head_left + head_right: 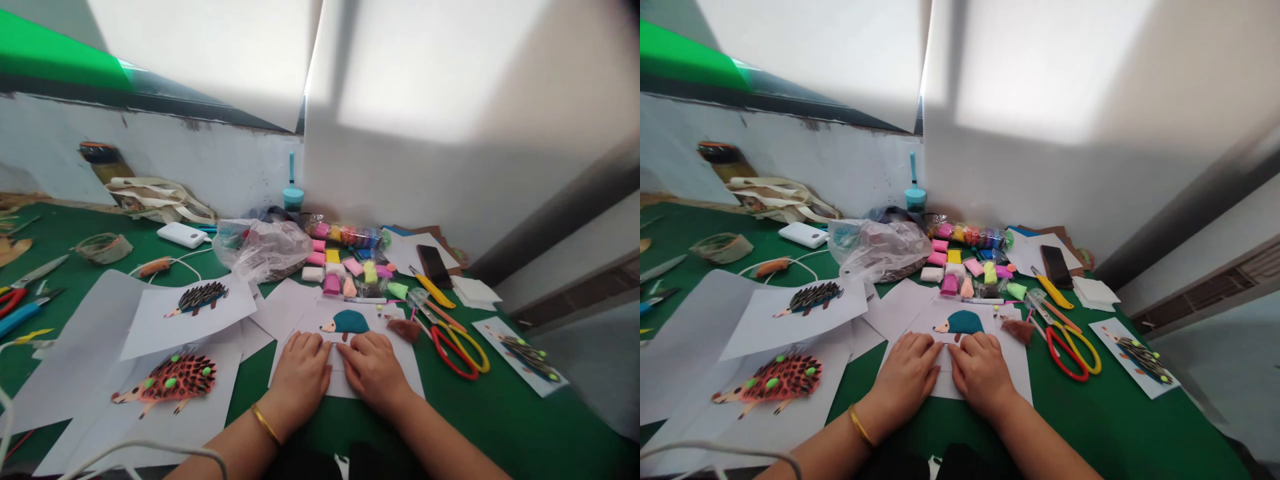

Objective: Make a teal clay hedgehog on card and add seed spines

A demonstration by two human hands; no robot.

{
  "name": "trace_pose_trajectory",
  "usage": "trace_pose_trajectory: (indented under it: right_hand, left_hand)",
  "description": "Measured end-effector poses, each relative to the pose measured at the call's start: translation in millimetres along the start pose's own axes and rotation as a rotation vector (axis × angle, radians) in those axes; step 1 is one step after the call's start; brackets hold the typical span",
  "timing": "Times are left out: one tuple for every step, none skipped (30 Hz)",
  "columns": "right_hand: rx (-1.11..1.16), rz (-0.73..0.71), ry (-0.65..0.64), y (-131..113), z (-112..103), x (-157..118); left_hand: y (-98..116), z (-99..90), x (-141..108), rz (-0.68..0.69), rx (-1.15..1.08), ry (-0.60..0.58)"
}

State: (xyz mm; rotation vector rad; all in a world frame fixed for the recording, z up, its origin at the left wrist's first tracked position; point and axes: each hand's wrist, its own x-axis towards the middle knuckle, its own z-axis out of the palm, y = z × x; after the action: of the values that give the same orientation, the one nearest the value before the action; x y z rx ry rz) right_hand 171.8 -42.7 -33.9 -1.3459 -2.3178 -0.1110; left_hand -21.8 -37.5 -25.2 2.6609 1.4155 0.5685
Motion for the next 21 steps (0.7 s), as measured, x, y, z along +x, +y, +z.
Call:
trace_pose_trajectory:
  right_hand:
    - [-0.013,0.014,0.003,0.4,0.6,0.2]
    - [-0.022,0.025,0.008,0.8,0.8,0.4]
    - [-0.025,0.030,0.012,1.1,0.6,0.4]
    - [-0.023,0.032,0.019,1.1,0.2,0.3]
    - [-0.017,0.034,0.027,0.8,-0.5,0.1]
    - [-0.008,0.033,0.032,0.3,-1.0,-0.1]
    - [0.002,0.027,0.032,-0.5,-1.3,-0.2]
    - [0.010,0.019,0.029,-1.4,-1.1,-0.2]
    - [0.014,0.011,0.024,-2.4,-0.6,0.0]
    - [0.014,0.004,0.017,-3.4,0.3,0.2]
    - [0.011,0.002,0.007,-4.3,1.4,0.6]
    - [0.006,0.004,-0.002,-5.0,2.6,0.8]
    - [-0.001,0.011,-0.010,-5.5,3.7,0.9]
    - [-0.009,0.018,-0.019,-5.8,4.6,0.8]
    - [-0.016,0.021,-0.029,-5.8,5.2,0.5]
    - [-0.022,0.023,-0.036,-5.7,5.5,0.1]
    - [-0.025,0.023,-0.042,-5.4,5.6,-0.2]
    - [-0.025,0.023,-0.047,-5.0,5.7,-0.4]
    - [-0.024,0.023,-0.050,-4.7,5.8,-0.3]
    - [-0.023,0.026,-0.052,-4.4,6.0,0.2]
    - [-0.022,0.029,-0.056,-4.2,6.3,0.9]
  left_hand:
    - [-0.4,0.9,-0.2,0.001,-0.001,0.007]
    - [-0.8,1.8,-0.4,0.002,-0.002,0.015]
    - [-1.2,2.3,-0.6,0.002,-0.004,0.020]
    - [-1.5,2.7,-0.7,0.000,-0.006,0.021]
    - [-1.8,2.7,-0.8,-0.001,-0.007,0.020]
    - [-2.0,2.6,-0.7,-0.001,-0.008,0.016]
    - [-2.1,2.3,-0.5,-0.001,-0.008,0.010]
    - [-2.1,2.0,-0.2,0.001,-0.006,0.004]
    - [-2.1,1.7,0.1,0.004,-0.002,0.000]
    - [-2.0,1.5,0.4,0.006,0.003,-0.002]
    - [-1.9,1.3,0.6,0.007,0.008,-0.004]
    - [-1.8,1.2,0.8,0.009,0.011,-0.007]
    - [-1.7,1.2,0.8,0.011,0.013,-0.007]
    - [-1.6,1.2,0.7,0.011,0.013,-0.007]
    - [-1.6,1.3,0.4,0.009,0.012,-0.005]
    - [-1.7,1.6,0.1,0.008,0.009,-0.003]
    - [-1.8,1.9,-0.2,0.004,0.005,0.001]
    - [-1.9,2.3,-0.6,0.003,0.002,0.003]
    - [-2.2,2.8,-0.8,0.002,-0.001,0.004]
    - [-2.4,3.2,-1.0,0.003,-0.003,0.003]
    - [-2.6,3.7,-1.1,0.003,-0.003,0.003]
